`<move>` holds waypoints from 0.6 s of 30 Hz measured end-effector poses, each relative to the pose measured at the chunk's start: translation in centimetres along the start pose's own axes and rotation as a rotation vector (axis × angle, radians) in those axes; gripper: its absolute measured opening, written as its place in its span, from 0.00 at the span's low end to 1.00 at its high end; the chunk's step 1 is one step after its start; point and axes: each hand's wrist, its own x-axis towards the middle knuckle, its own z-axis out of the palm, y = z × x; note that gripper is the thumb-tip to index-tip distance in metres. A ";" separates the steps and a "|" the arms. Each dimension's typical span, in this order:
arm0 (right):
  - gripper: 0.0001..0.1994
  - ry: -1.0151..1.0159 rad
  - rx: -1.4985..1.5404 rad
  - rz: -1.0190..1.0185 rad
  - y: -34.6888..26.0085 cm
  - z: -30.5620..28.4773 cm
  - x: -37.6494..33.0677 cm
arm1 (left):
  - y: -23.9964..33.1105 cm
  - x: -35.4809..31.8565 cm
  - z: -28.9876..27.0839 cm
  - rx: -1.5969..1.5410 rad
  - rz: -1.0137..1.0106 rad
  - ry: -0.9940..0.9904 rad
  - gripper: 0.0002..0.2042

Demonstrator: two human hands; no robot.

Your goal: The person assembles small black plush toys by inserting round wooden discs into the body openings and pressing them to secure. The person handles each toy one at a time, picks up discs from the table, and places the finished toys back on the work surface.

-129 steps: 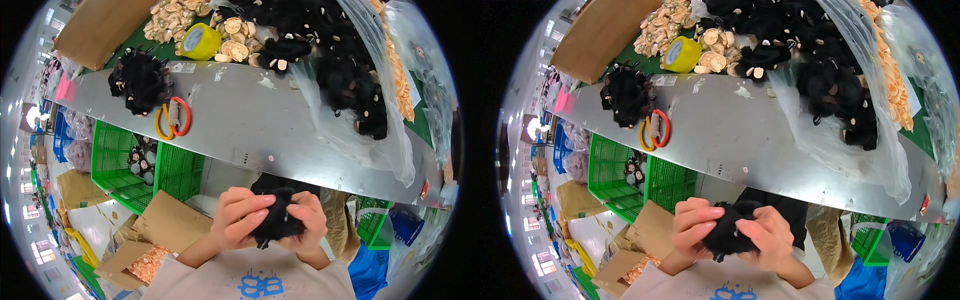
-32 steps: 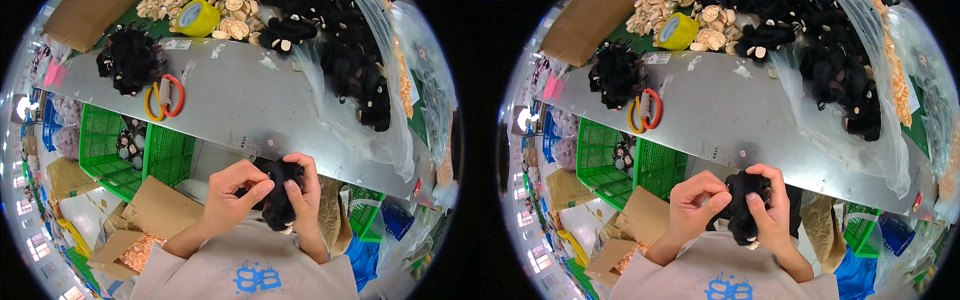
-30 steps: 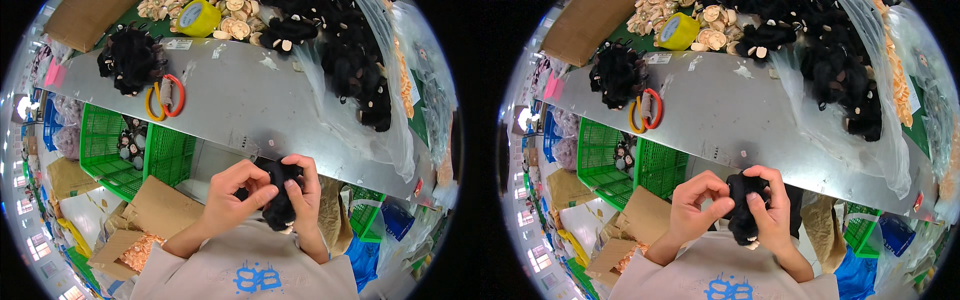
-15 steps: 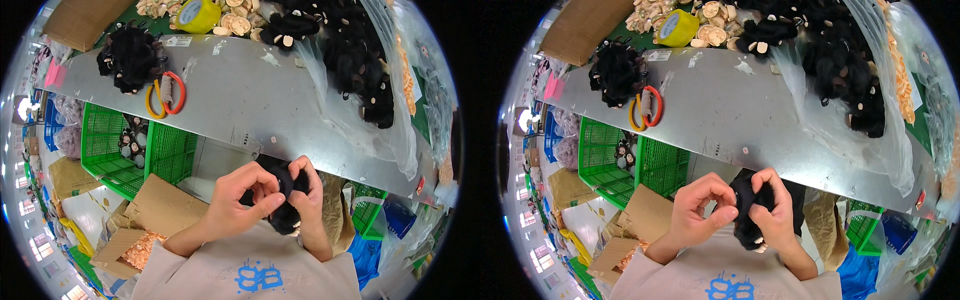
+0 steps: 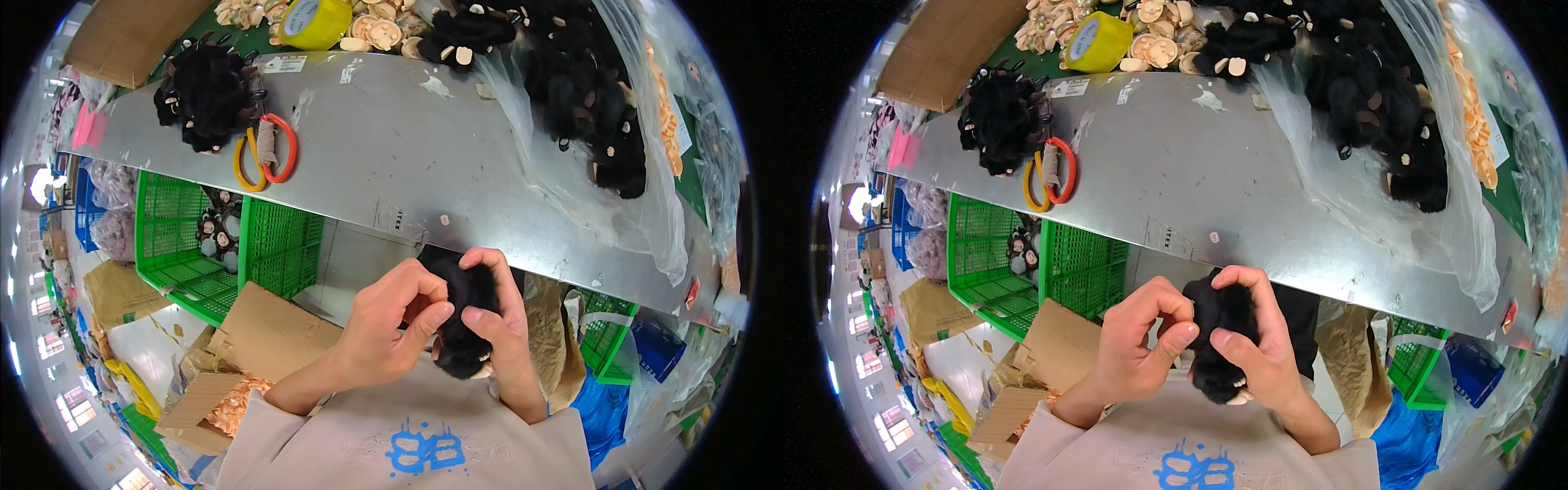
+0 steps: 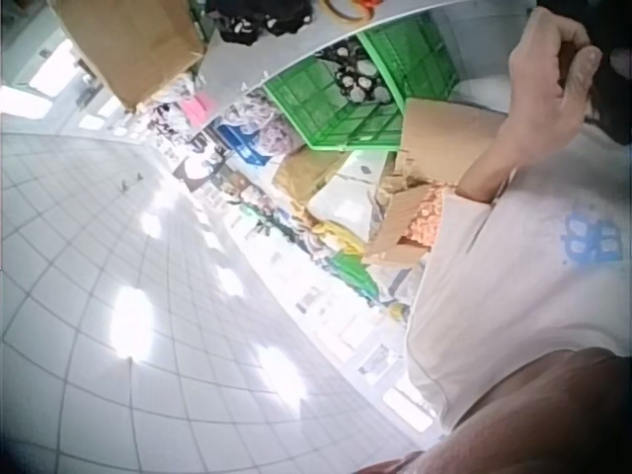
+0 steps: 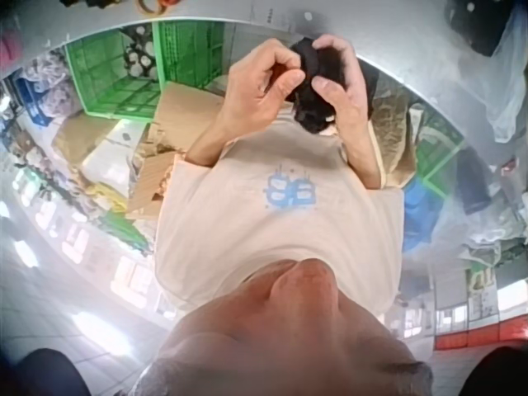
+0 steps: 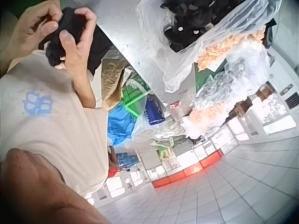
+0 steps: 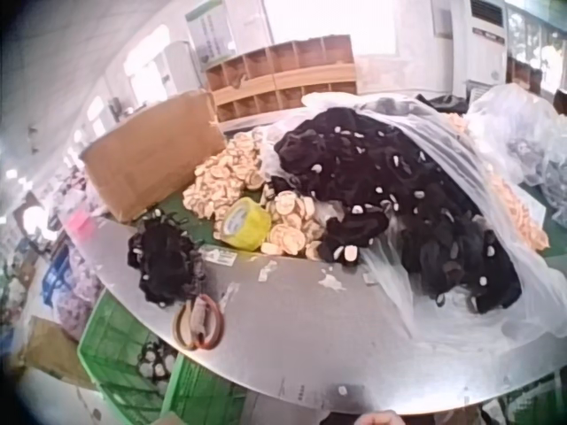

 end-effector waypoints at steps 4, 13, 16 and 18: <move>0.28 -0.061 0.048 0.024 -0.3 -0.3 -0.3 | -1.1 -0.1 0.2 0.179 0.110 0.097 0.06; 0.31 -0.090 -0.112 -0.096 0.6 -0.2 0.1 | -0.7 -0.3 -1.3 0.045 0.128 0.023 0.07; 0.31 -0.085 -0.187 -0.116 0.4 0.1 0.1 | 0.0 -0.6 -0.4 0.060 0.079 0.041 0.06; 0.32 -0.083 -0.146 -0.056 0.0 0.4 -0.1 | 0.2 -0.6 -0.4 0.030 0.061 0.027 0.05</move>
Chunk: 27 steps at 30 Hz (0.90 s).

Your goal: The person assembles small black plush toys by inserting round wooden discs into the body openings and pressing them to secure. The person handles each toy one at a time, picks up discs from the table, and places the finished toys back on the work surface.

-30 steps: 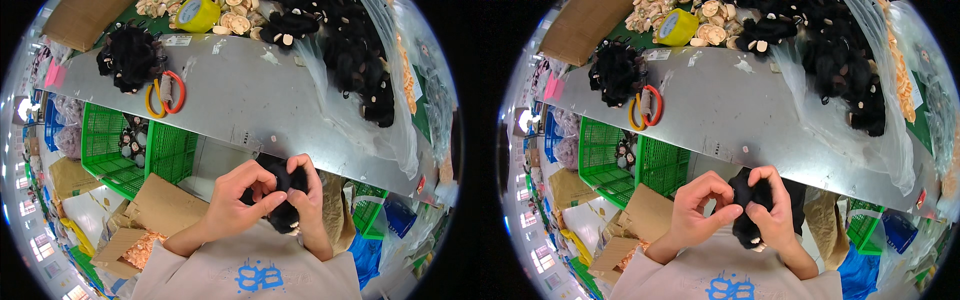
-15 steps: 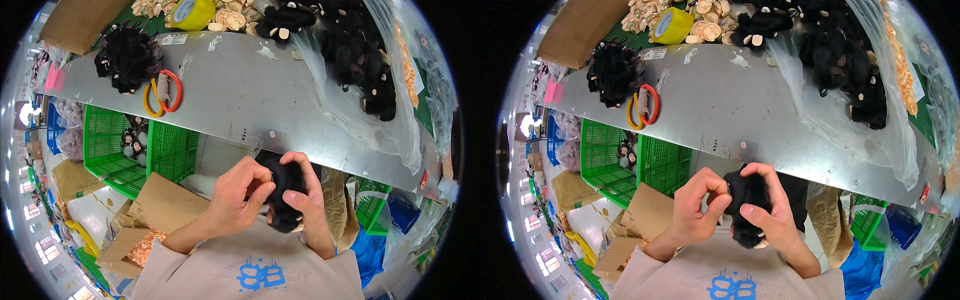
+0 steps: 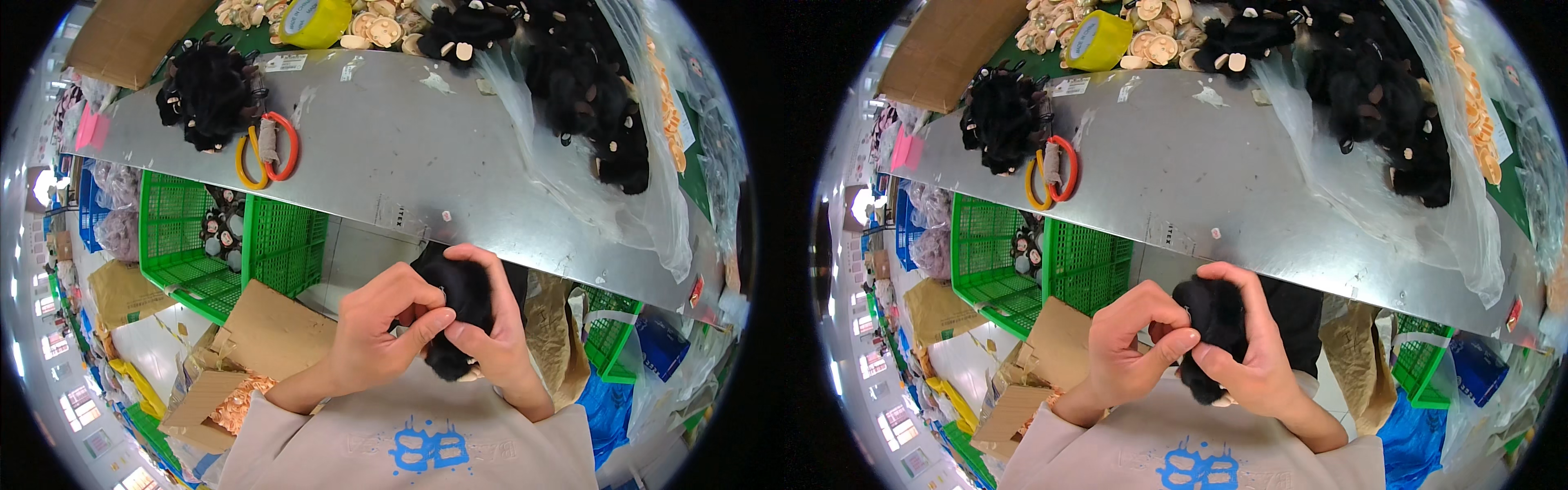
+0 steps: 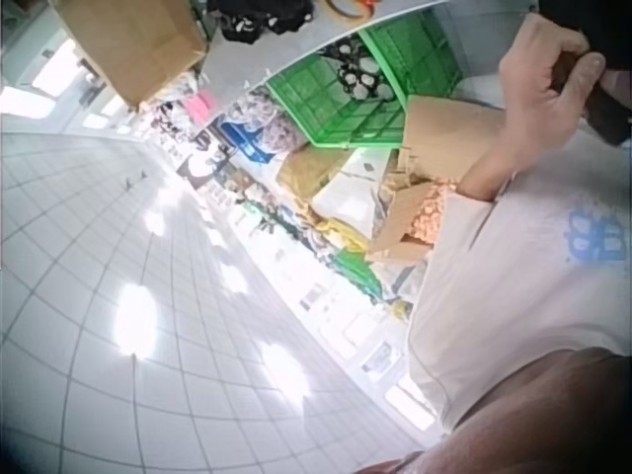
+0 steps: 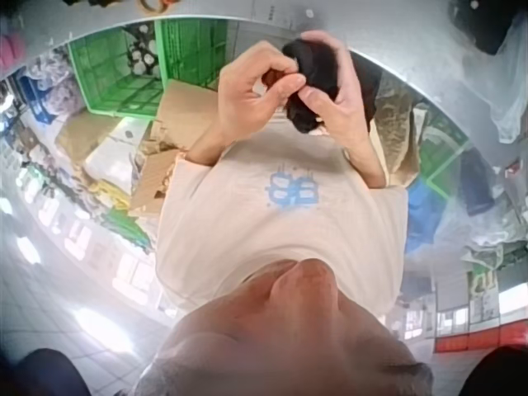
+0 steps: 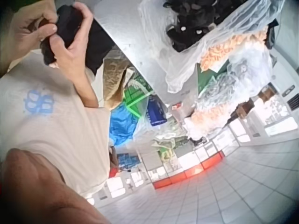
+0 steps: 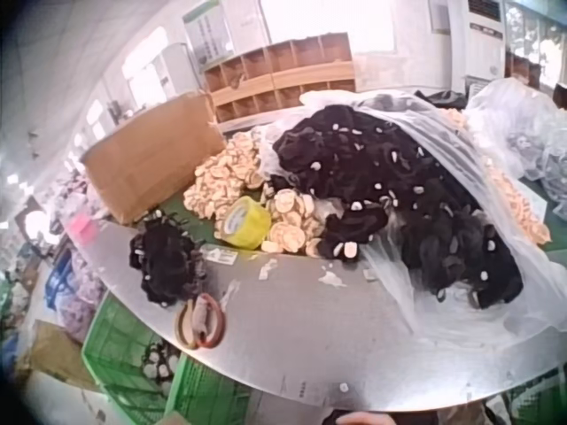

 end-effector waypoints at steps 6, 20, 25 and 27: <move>0.34 -0.009 -0.011 0.161 -0.4 0.3 0.0 | -0.7 -0.3 -0.4 0.027 0.028 -0.027 0.08; 0.29 0.072 0.137 0.259 -0.5 0.3 0.1 | -1.9 -0.4 1.0 0.138 0.222 0.112 0.08; 0.28 0.014 0.129 0.273 0.1 -0.2 0.4 | -2.4 -0.9 1.2 0.157 0.168 0.097 0.11; 0.26 -0.007 0.022 0.212 0.8 -0.7 0.4 | -2.2 -1.0 1.2 0.151 0.178 0.086 0.11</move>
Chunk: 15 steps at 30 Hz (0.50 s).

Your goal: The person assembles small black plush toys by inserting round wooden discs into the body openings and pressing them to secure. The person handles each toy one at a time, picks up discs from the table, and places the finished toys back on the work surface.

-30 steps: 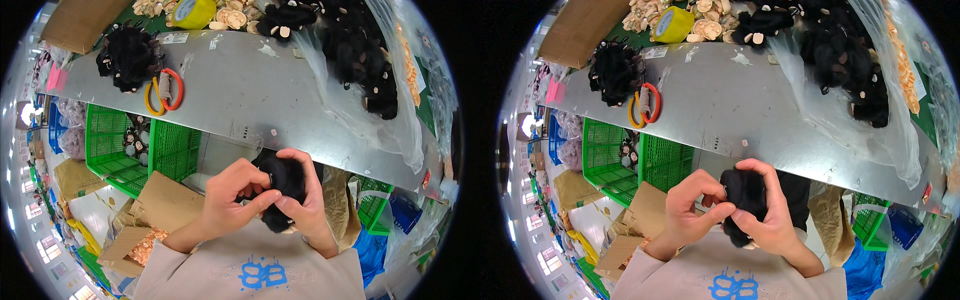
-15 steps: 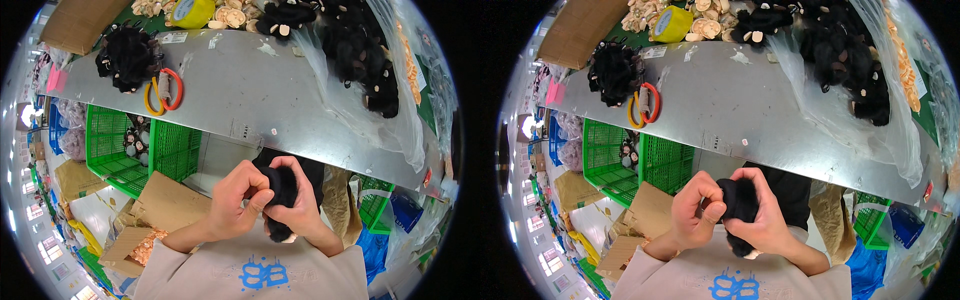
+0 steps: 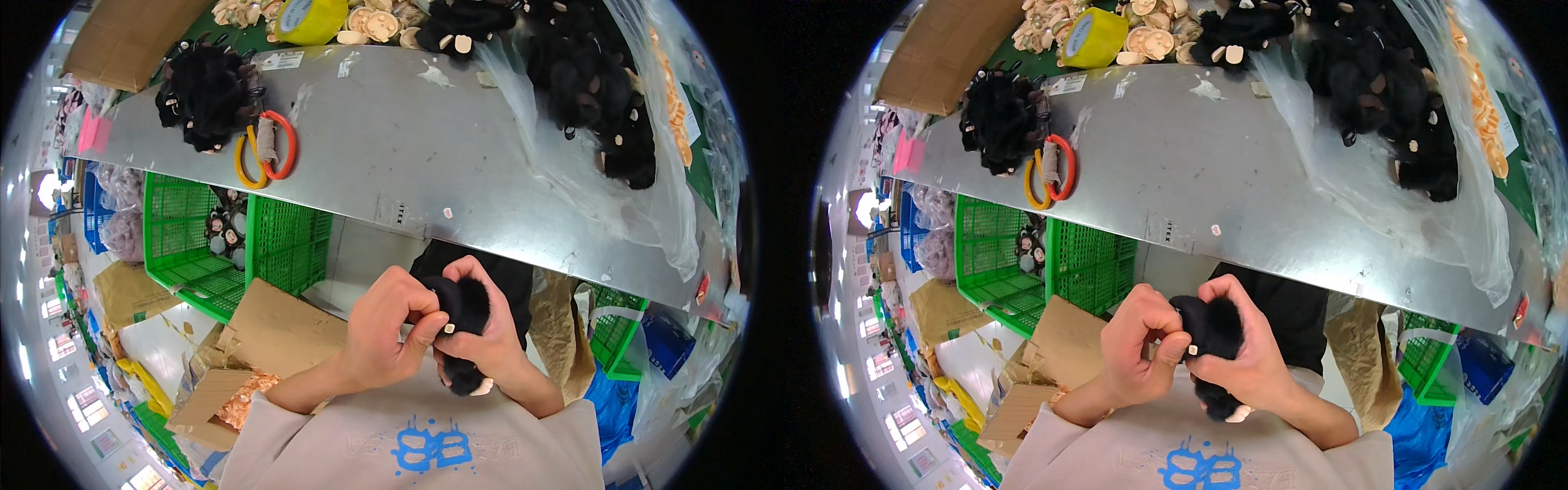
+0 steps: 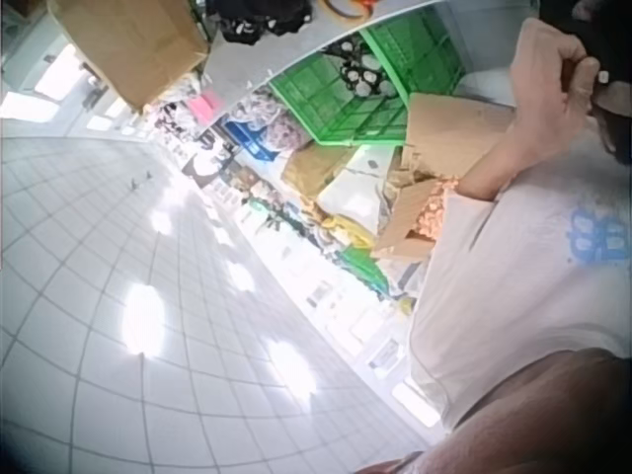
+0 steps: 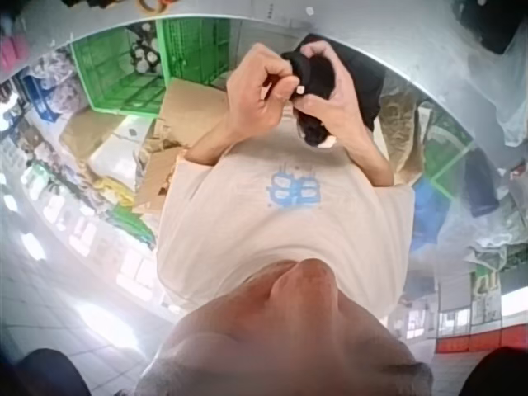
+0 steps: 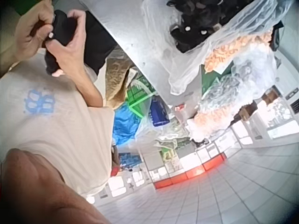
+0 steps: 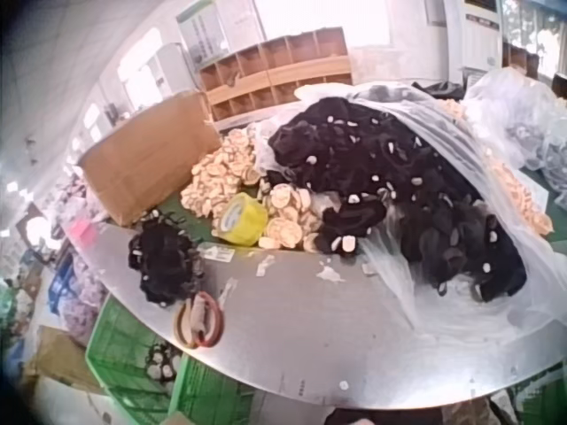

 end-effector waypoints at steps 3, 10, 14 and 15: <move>0.24 0.005 -0.095 -0.076 0.8 -0.7 0.2 | 0.1 0.2 0.0 0.024 0.016 -0.005 0.08; 0.23 0.047 0.083 -0.103 0.1 -1.1 0.3 | -0.6 1.6 -1.8 -0.006 0.101 0.044 0.14; 0.22 0.011 0.042 -0.021 -0.3 -2.5 -0.1 | -0.6 3.2 -3.4 -0.049 0.179 -0.324 0.26; 0.23 -0.022 0.052 0.016 0.0 -3.0 -0.1 | -0.5 3.1 -3.4 -0.077 0.146 -0.399 0.28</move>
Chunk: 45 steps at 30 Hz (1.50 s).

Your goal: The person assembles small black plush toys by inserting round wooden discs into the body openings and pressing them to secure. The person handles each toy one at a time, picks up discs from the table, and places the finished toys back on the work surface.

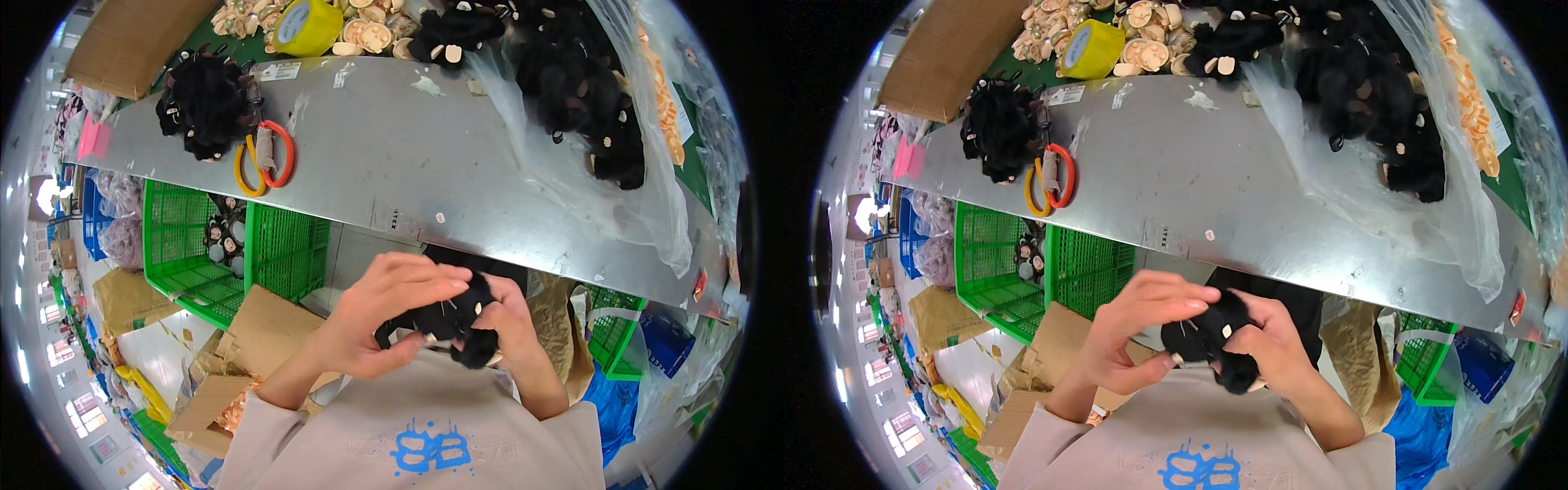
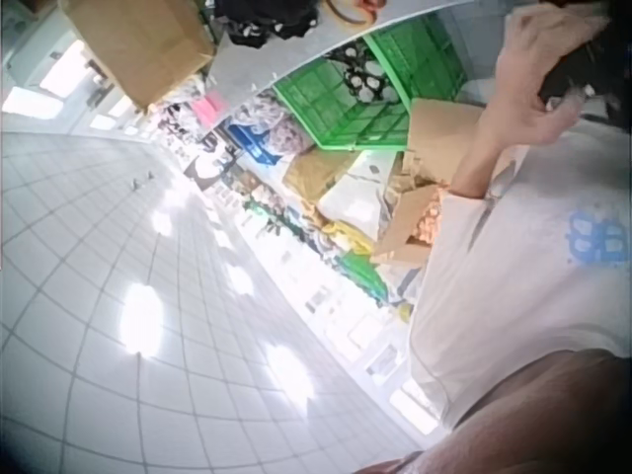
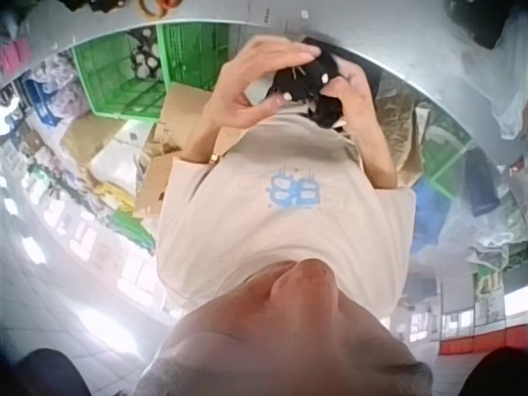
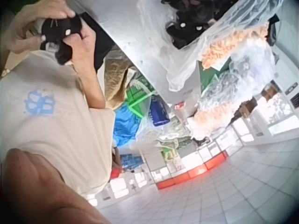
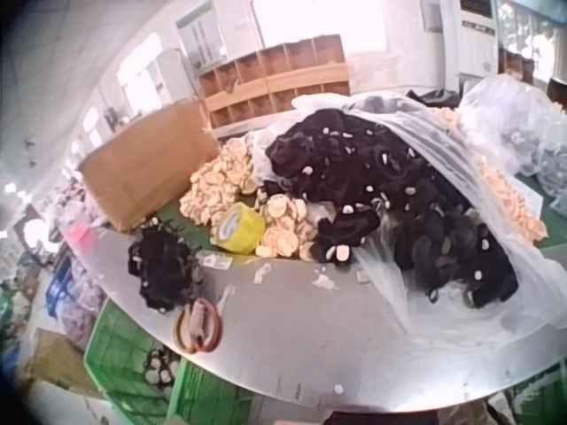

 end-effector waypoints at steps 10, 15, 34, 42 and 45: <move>0.24 -0.174 0.071 0.088 0.8 -1.5 -0.2 | 1.0 0.4 2.4 -0.200 -0.260 -0.084 0.25; 0.19 -0.063 -0.299 -0.145 -0.9 -2.6 -2.3 | 0.4 1.4 4.1 -0.251 -0.263 0.012 0.20; 0.39 1.441 -1.680 -0.592 -23.8 -34.2 -5.4 | -1.0 3.3 4.7 -0.207 -0.138 0.532 0.13; 0.34 1.284 -1.518 -1.230 -22.8 -18.7 -7.0 | -0.9 3.2 5.0 -0.269 -0.255 0.564 0.14; 0.38 0.897 -1.759 -1.348 -19.3 -10.0 -9.0 | -0.9 3.4 5.5 -0.314 -0.392 0.536 0.15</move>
